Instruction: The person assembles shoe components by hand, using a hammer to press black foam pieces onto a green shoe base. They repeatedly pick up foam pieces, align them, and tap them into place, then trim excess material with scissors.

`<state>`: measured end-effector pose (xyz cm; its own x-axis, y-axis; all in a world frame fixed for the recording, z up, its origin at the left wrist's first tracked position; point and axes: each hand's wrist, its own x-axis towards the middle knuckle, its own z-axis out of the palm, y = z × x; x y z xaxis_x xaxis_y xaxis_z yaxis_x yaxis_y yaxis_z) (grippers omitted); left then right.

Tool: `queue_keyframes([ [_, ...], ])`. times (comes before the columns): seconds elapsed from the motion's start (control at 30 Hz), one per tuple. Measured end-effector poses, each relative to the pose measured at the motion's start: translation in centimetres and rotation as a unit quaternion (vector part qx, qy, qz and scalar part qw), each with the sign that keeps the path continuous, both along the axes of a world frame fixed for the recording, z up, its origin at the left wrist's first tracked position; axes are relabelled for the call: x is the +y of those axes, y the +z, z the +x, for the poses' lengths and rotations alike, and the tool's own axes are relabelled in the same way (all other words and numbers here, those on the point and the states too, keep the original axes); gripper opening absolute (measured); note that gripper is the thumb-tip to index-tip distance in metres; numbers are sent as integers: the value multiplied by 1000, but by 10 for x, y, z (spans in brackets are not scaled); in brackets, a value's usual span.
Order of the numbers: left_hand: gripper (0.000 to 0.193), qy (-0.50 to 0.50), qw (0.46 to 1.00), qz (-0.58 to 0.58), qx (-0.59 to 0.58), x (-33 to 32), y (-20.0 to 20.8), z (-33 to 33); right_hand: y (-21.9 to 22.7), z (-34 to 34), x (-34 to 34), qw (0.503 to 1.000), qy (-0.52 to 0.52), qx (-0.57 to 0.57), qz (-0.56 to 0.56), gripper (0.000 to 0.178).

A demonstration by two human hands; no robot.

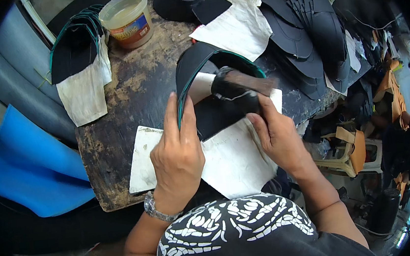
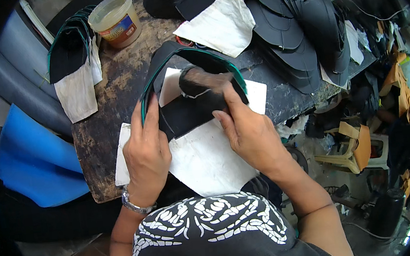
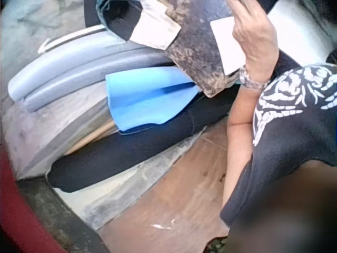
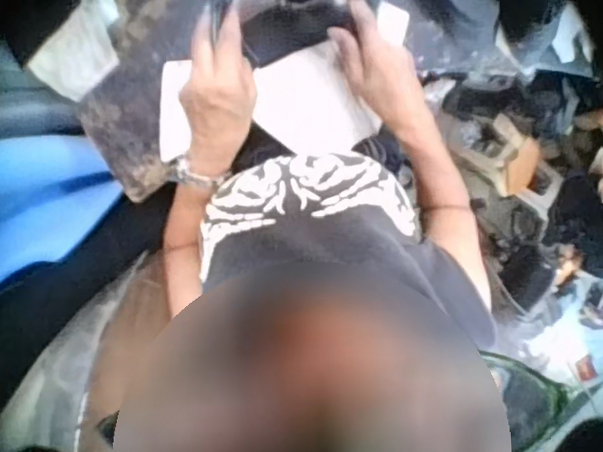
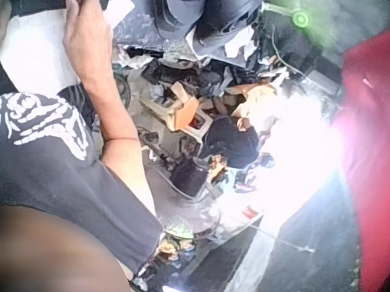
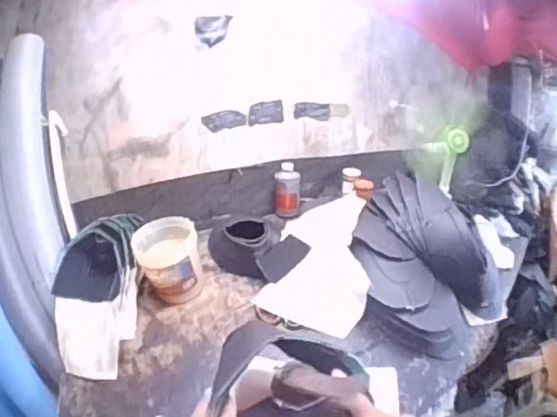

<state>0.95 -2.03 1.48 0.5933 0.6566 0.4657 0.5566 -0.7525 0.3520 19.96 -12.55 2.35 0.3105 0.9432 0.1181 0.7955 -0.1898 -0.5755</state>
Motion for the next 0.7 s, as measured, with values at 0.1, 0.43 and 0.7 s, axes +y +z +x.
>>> queue_keyframes([
  [0.1, 44, -6, 999, 31, 26, 10, 3, 1, -5, 0, -11, 997, -31, 39, -60, 60],
  [0.43, 54, -21, 999, -16, 28, 17, -1, -3, 6, 2, -29, 999, 23, 6, -45, 64],
  [0.7, 63, -16, 998, -57, 36, 17, -14, -14, -1, -3, -8, 995, 29, -37, -93, 64],
])
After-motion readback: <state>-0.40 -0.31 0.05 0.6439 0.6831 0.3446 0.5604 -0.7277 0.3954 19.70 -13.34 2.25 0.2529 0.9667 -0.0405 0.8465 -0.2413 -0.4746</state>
